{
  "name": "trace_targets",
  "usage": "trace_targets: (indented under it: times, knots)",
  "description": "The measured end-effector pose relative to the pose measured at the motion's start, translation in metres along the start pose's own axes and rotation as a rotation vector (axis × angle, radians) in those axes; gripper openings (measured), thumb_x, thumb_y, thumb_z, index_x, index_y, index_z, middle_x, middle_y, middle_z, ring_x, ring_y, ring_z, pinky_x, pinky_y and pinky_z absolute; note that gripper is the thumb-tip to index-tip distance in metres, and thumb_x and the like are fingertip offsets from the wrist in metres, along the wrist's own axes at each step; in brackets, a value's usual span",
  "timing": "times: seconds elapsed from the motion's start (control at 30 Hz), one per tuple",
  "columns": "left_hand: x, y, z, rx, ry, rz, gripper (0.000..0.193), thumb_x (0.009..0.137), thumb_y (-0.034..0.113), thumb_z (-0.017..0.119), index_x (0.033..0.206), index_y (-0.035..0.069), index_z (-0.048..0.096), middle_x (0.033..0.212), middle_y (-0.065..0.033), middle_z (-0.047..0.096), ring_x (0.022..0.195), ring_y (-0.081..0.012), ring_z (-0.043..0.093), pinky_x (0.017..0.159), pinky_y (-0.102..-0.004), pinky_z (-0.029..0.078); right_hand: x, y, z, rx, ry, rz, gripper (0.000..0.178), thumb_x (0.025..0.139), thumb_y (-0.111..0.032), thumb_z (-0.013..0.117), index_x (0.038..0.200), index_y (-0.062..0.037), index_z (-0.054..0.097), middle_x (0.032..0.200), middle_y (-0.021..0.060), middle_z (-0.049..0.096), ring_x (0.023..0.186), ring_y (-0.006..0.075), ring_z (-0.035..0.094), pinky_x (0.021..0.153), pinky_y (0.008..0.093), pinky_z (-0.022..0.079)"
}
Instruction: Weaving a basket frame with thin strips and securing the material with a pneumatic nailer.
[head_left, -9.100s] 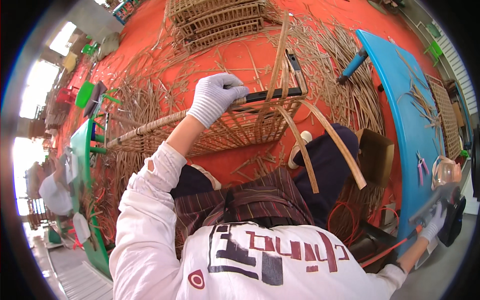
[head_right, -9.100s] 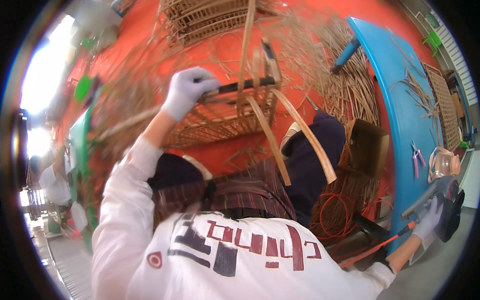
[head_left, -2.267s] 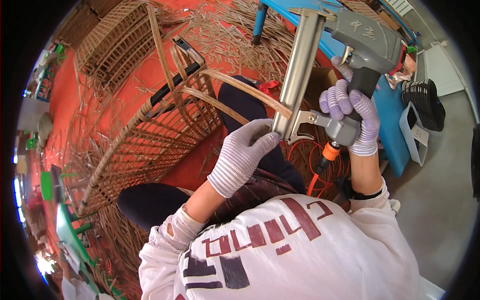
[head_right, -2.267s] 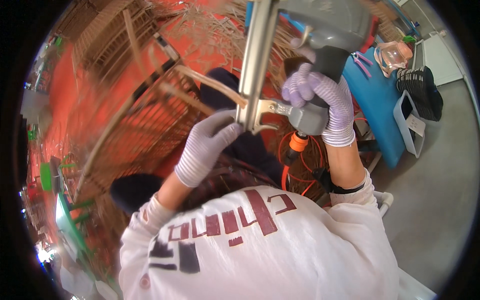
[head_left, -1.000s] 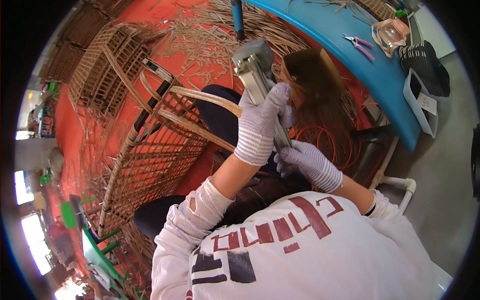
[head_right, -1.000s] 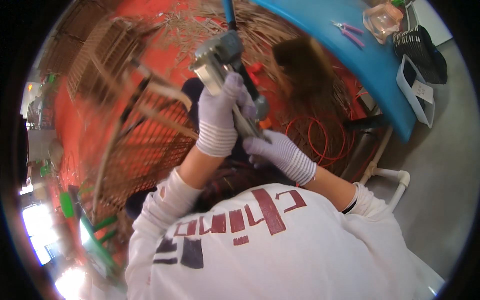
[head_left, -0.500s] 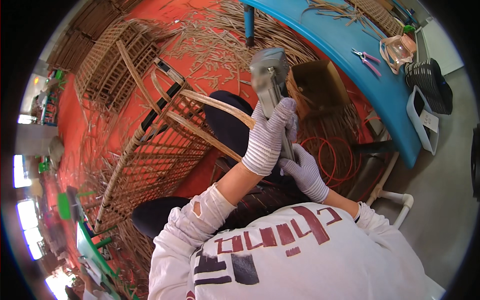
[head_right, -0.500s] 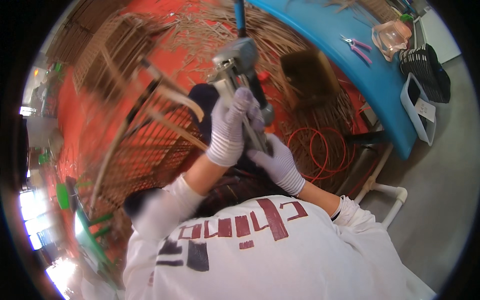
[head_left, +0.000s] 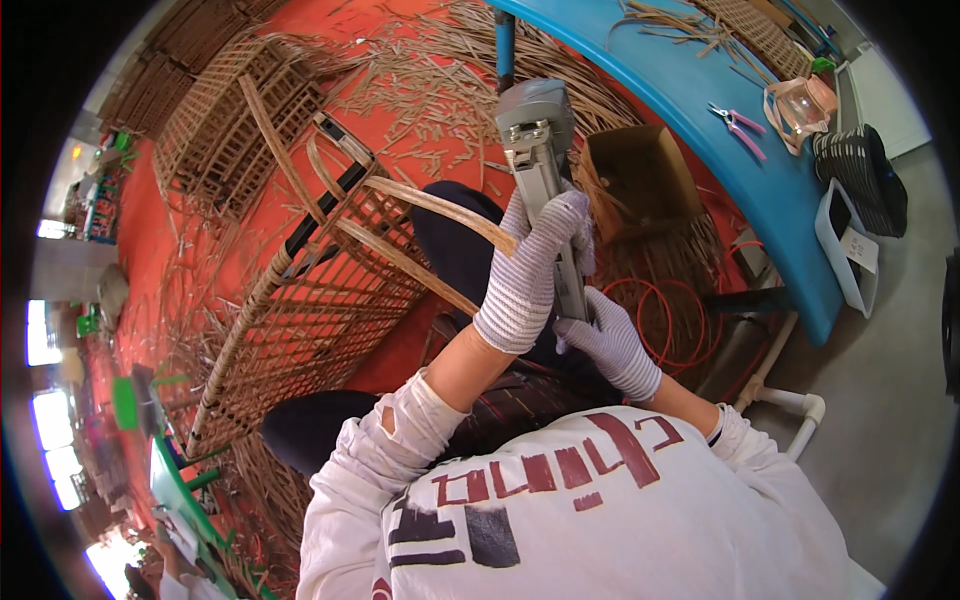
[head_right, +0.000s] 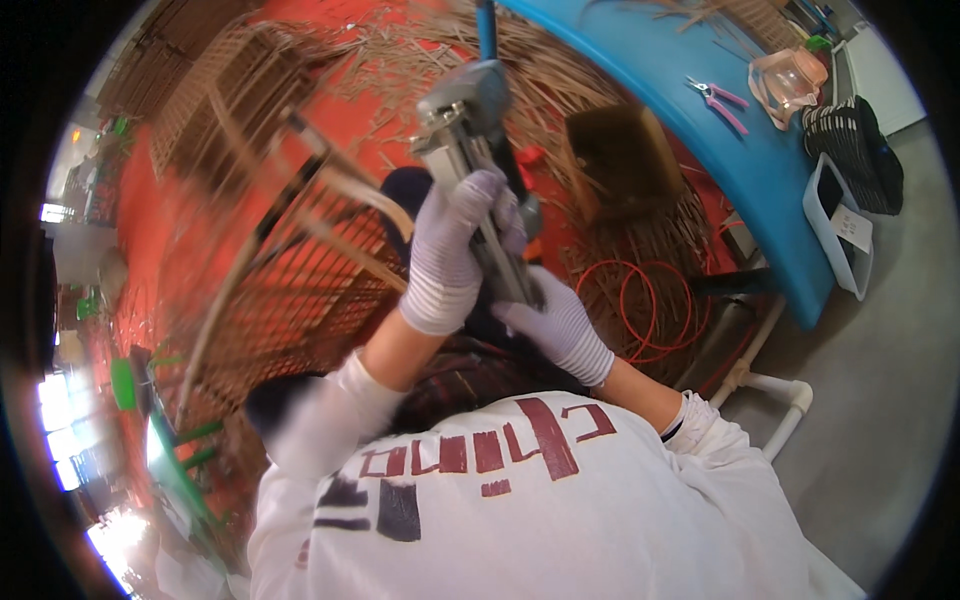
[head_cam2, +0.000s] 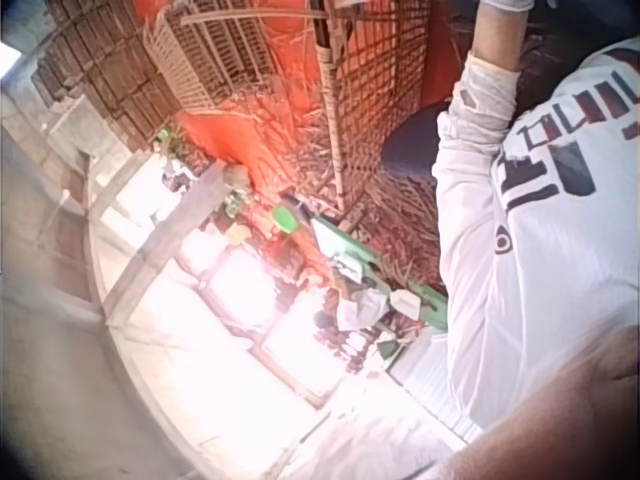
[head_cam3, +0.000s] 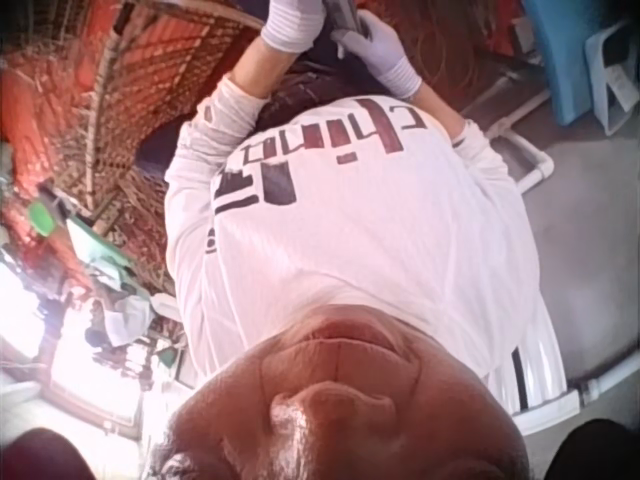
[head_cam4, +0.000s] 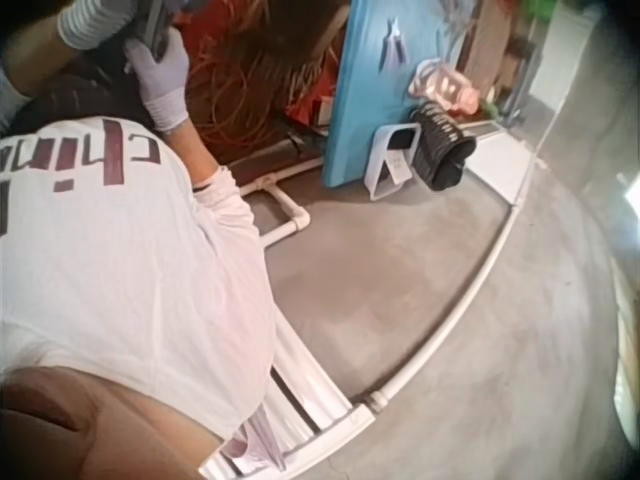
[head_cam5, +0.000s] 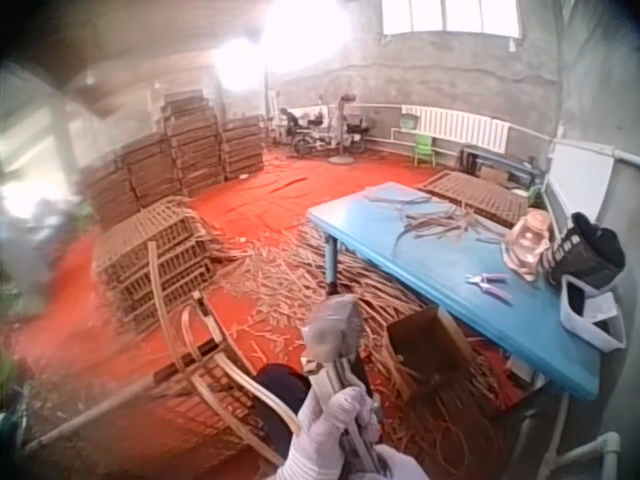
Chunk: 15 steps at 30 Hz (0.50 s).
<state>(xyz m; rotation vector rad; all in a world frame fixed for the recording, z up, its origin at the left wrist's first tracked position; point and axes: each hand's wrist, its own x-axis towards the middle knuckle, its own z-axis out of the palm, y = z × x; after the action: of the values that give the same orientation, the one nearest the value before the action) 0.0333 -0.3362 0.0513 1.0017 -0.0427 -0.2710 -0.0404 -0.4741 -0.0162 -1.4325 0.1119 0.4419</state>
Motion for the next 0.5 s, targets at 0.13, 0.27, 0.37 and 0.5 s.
trace_targets:
  times: [0.13,0.27,0.37,0.5]
  knots:
    - [0.003,-0.004,-0.003,-0.027,-0.014,0.066,0.033,0.096,0.030,0.061,0.110,0.001,0.052,0.080,-0.0060,0.055,0.065,-0.0171,0.059,0.059,-0.0307,0.050,-0.003,-0.011,-0.005,-0.002,-0.025,0.048,0.038,0.087,-0.020,0.072,0.114,0.0016,0.056,0.088,0.0057,0.063,0.074,0.0120,0.060,0.070,0.0275,0.050]
    - [0.006,0.002,-0.003,-0.175,0.053,0.052,0.028,0.097,0.025,0.061,0.113,0.002,0.054,0.084,-0.0063,0.059,0.067,-0.0179,0.061,0.061,-0.0340,0.054,-0.003,-0.013,-0.007,-0.041,-0.025,0.057,0.034,0.088,-0.020,0.071,0.110,0.0008,0.057,0.088,0.0056,0.063,0.075,0.0126,0.061,0.073,0.0280,0.051]
    - [0.007,-0.003,-0.014,-0.116,0.001,0.065,0.024,0.095,0.022,0.065,0.109,0.007,0.053,0.083,-0.0016,0.060,0.066,-0.0106,0.059,0.059,-0.0261,0.051,0.001,-0.004,-0.008,-0.024,-0.052,0.068,0.035,0.088,-0.021,0.072,0.111,0.0002,0.057,0.091,0.0051,0.063,0.079,0.0123,0.062,0.075,0.0276,0.051]
    - [-0.005,-0.006,-0.004,-0.031,-0.027,0.092,0.024,0.095,0.022,0.067,0.109,0.007,0.054,0.083,-0.0009,0.059,0.067,-0.0100,0.058,0.060,-0.0245,0.049,0.009,0.003,-0.004,-0.044,-0.095,0.064,0.037,0.088,-0.023,0.073,0.113,-0.0012,0.056,0.092,0.0045,0.063,0.083,0.0121,0.062,0.077,0.0267,0.051]
